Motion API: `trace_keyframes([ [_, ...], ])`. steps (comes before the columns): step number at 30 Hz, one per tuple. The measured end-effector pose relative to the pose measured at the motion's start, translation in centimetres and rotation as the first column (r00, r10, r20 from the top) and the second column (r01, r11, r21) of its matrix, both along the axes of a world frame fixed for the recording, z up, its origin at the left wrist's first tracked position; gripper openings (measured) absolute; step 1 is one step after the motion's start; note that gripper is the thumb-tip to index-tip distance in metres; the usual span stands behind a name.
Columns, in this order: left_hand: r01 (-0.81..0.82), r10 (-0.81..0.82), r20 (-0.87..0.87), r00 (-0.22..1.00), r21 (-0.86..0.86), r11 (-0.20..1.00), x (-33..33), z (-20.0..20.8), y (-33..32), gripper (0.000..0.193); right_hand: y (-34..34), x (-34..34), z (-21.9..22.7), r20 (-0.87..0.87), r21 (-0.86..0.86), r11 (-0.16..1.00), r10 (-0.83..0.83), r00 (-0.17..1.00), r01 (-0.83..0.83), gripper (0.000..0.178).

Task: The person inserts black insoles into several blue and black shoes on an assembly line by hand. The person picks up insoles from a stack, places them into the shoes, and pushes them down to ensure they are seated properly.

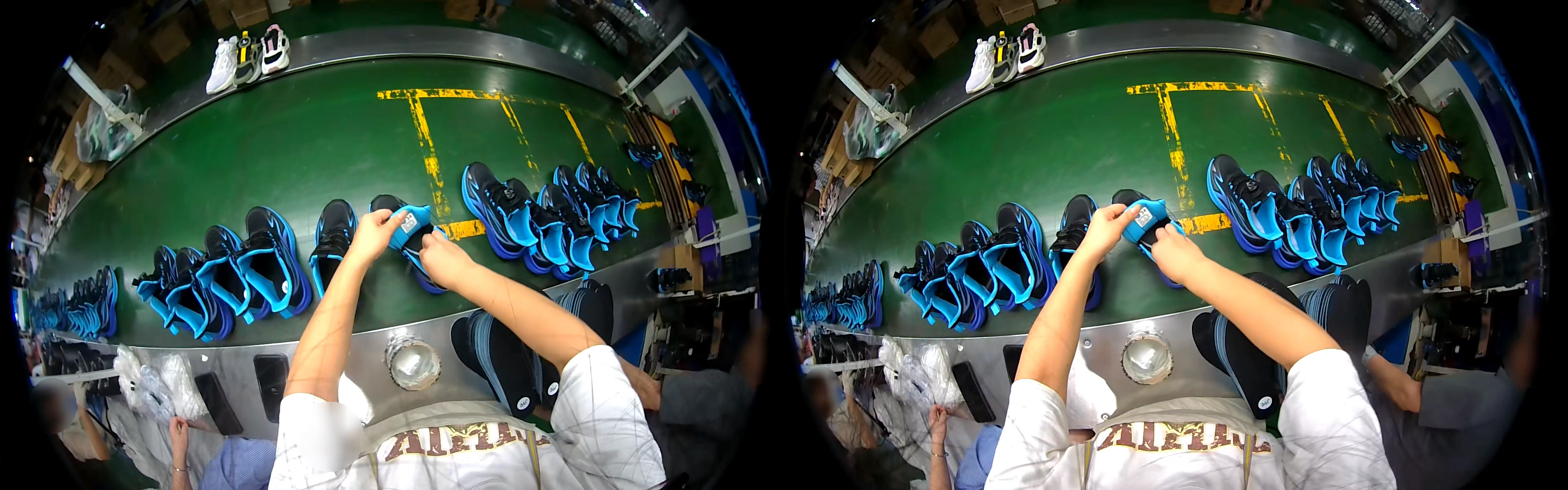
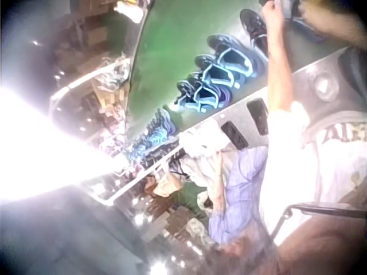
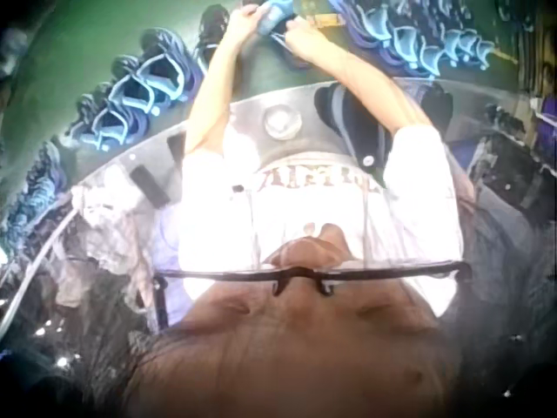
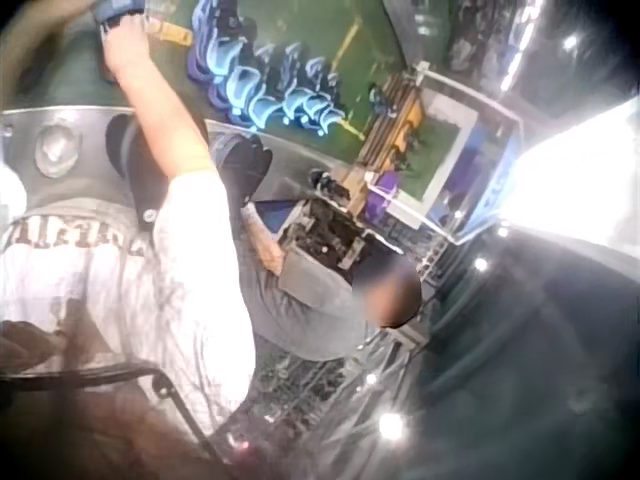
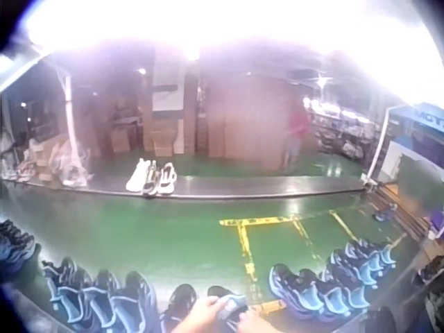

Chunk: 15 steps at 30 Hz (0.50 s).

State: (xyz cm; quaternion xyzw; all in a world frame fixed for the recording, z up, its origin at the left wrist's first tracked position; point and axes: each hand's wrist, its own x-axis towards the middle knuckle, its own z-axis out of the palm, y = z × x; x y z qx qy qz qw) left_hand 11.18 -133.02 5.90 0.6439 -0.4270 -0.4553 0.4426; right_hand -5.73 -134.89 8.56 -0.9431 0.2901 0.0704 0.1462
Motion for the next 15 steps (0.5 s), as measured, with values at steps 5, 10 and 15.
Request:
trace_keyframes([
  [5, 0.021, -0.021, -0.009, 1.000, -0.084, 0.996, 0.4, -0.7, 0.7, 0.032, 1.9, -1.0, 2.2, 0.138, -0.220, 0.966, -0.108, 0.985, 0.137, 0.028],
  [10, 0.023, -0.016, 0.079, 0.997, -0.092, 0.995, -0.4, 0.4, 1.0, 0.033, -0.7, -0.2, 3.5, -0.294, 0.222, 0.952, -0.141, 0.945, 0.211, 0.021],
  [15, 0.064, -0.064, 0.046, 0.997, -0.006, 0.998, -0.2, 0.3, 0.7, 0.033, -0.1, -0.1, 0.8, -0.156, -0.005, 1.000, -0.001, 0.988, 0.000, 0.014],
])
